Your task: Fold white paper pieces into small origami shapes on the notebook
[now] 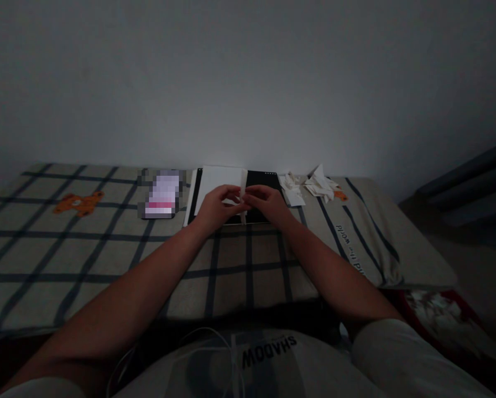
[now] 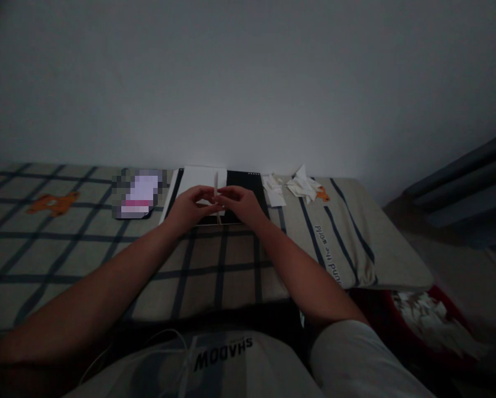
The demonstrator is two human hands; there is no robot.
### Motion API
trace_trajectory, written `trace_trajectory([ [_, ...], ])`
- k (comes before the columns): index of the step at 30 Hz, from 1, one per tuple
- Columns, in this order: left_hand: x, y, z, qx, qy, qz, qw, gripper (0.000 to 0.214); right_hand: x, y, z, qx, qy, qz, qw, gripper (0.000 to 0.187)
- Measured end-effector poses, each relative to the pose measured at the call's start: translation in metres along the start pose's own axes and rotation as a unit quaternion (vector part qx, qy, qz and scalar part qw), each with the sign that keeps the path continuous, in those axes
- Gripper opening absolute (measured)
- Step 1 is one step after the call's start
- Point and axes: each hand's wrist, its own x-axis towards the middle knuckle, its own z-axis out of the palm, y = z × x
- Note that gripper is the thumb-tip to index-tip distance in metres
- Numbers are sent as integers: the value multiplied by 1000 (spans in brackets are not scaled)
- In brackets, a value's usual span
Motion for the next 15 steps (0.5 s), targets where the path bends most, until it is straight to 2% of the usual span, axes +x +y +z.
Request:
trace_trajectory([
  [5, 1, 5, -3, -14, -27, -20, 999, 43, 1, 2, -3, 12, -1, 14, 1000, 33],
  [8, 2, 4, -6, -73, -40, -69, 994, 40, 3, 7, -6, 57, 18, 33, 998, 32],
  [11, 4, 0, -8, -127, -10, -131, 983, 31, 5, 11, -9, 116, 41, 49, 991, 29],
  [15, 4, 0, -7, -155, 0, -167, 974, 27, 7, 14, -12, 118, 59, 67, 989, 27],
])
